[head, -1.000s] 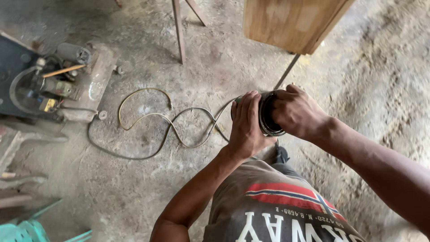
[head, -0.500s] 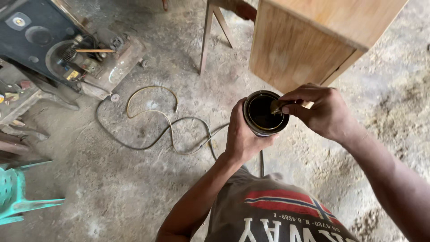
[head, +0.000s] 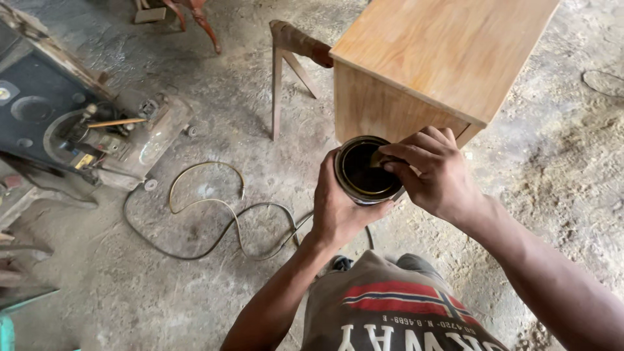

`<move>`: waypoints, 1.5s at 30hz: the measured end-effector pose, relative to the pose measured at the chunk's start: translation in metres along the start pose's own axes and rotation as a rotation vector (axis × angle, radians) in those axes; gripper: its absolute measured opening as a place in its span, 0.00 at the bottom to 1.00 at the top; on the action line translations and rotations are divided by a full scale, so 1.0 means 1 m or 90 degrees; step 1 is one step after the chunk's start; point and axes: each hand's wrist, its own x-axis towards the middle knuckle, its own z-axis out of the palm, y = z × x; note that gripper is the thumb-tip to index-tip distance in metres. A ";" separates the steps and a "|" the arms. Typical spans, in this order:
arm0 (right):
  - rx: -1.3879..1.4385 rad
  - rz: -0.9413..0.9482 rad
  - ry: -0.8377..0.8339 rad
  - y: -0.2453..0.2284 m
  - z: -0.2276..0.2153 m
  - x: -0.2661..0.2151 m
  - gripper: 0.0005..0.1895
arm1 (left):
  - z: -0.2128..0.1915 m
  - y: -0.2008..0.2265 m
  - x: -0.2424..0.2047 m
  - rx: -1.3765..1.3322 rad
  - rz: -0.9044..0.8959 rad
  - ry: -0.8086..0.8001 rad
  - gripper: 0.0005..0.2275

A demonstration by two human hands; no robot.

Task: The person sits on the floor and prepares a cloth by dipping it into a can of wood stain. They then stand and apply the stain to the top surface of a wooden cabinet using the cloth, spreading it evenly across the surface.

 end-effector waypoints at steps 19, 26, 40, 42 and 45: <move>0.530 0.479 0.175 0.104 -0.028 0.019 0.07 | 0.044 0.009 0.068 -0.013 0.005 0.009 0.43; 0.022 0.240 0.124 0.239 -0.024 0.073 0.09 | 0.044 -0.008 0.088 -0.003 0.007 0.033 0.43; -0.305 0.122 -0.229 0.330 -0.014 0.090 0.09 | 0.027 -0.052 0.044 0.029 -0.094 0.178 0.47; -0.263 0.072 -0.233 0.318 0.005 0.103 0.12 | 0.025 -0.056 0.041 0.061 -0.092 0.187 0.47; -0.281 -0.144 -0.181 0.288 0.011 0.078 0.13 | 0.023 -0.061 0.034 0.025 -0.092 0.198 0.47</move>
